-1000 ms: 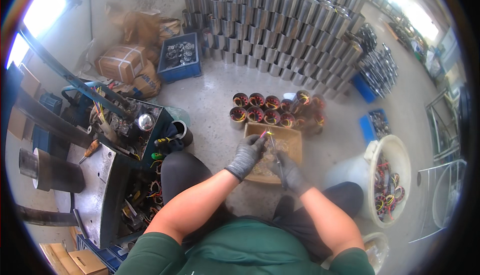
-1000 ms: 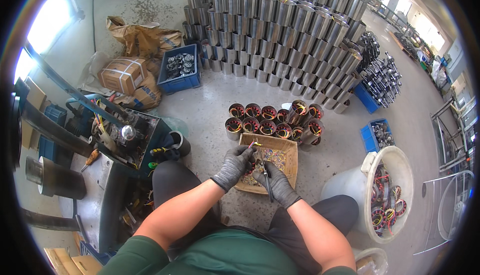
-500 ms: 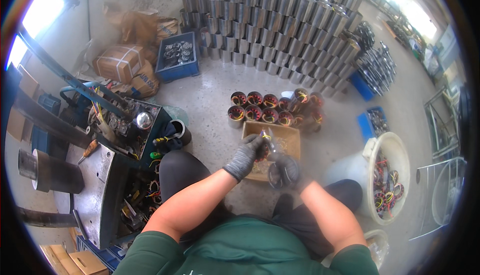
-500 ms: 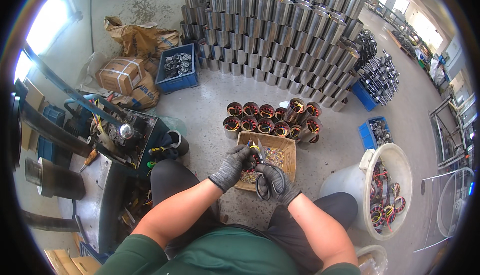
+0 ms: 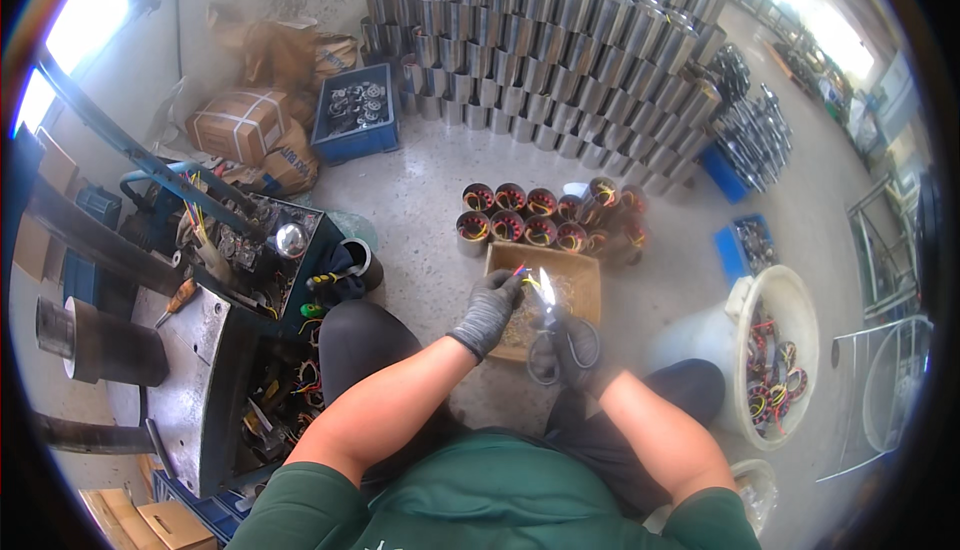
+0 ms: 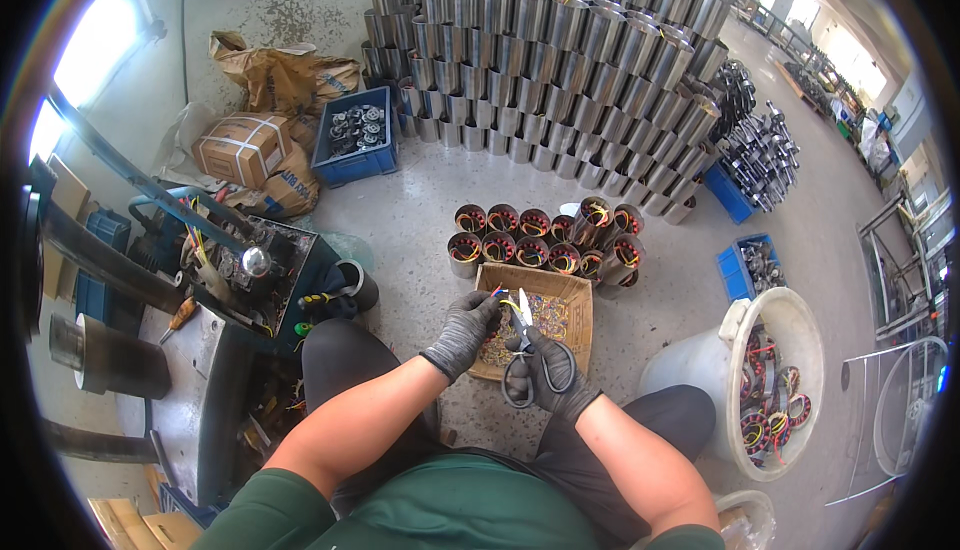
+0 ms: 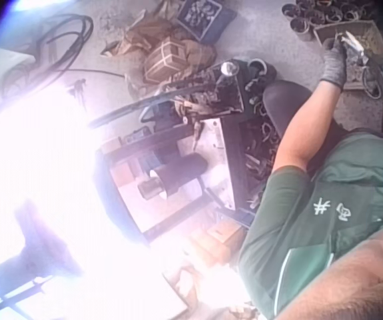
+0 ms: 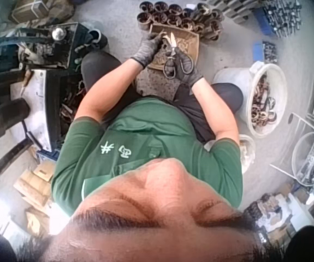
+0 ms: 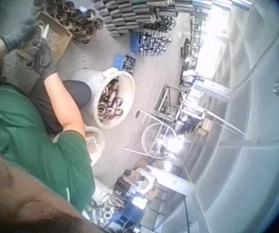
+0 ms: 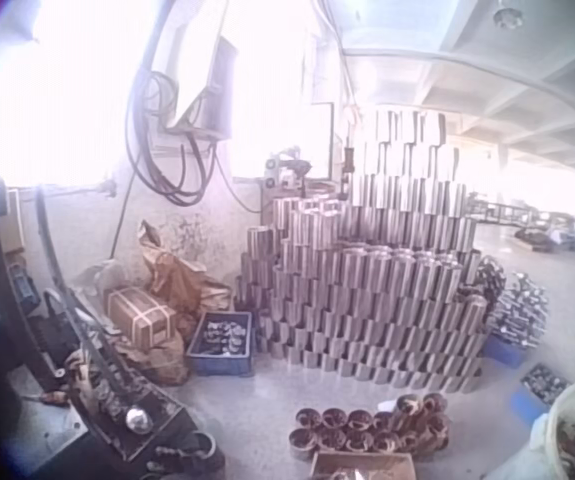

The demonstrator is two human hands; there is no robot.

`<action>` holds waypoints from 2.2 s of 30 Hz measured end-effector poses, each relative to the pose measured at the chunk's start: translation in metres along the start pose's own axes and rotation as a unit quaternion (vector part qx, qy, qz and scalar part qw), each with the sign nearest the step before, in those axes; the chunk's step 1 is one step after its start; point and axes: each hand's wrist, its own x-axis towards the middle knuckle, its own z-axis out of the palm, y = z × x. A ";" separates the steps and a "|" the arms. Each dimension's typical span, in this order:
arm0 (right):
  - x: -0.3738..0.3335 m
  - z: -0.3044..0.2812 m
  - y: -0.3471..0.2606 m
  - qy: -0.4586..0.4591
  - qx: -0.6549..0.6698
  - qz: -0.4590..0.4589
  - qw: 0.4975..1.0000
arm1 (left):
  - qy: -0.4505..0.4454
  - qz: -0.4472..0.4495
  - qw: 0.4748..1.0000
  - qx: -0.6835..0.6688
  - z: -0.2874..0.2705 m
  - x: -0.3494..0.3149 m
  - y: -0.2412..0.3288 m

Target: The person picks up circular motor stators, uses a small hand tool to adjust or tuck the copper wires, and then places the components into a white bin.

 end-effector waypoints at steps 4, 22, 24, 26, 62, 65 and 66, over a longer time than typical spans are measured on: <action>-0.003 0.006 -0.001 -0.042 0.028 -0.010 0.999 | 0.013 -0.021 1.000 0.000 -0.001 0.003 -0.005; 0.017 -0.033 -0.008 0.058 0.046 -0.003 0.997 | 0.024 -0.024 0.999 0.038 0.003 0.005 -0.008; 0.022 -0.035 -0.002 0.142 -0.056 -0.041 0.987 | 0.038 -0.030 0.998 0.036 0.001 0.006 -0.009; 0.023 -0.032 0.002 0.218 -0.159 -0.076 0.960 | 0.025 -0.019 0.998 0.060 0.000 0.004 -0.008; 0.010 -0.088 -0.009 0.128 -0.416 -0.161 0.886 | -0.010 0.205 0.977 0.057 -0.040 -0.051 0.127; -0.002 -0.051 -0.016 0.175 -0.362 -0.162 0.901 | 0.034 0.253 0.959 0.124 -0.074 -0.093 0.159; -0.005 -0.046 -0.019 0.175 -0.363 -0.168 0.900 | 0.045 0.267 0.947 0.174 -0.088 -0.105 0.162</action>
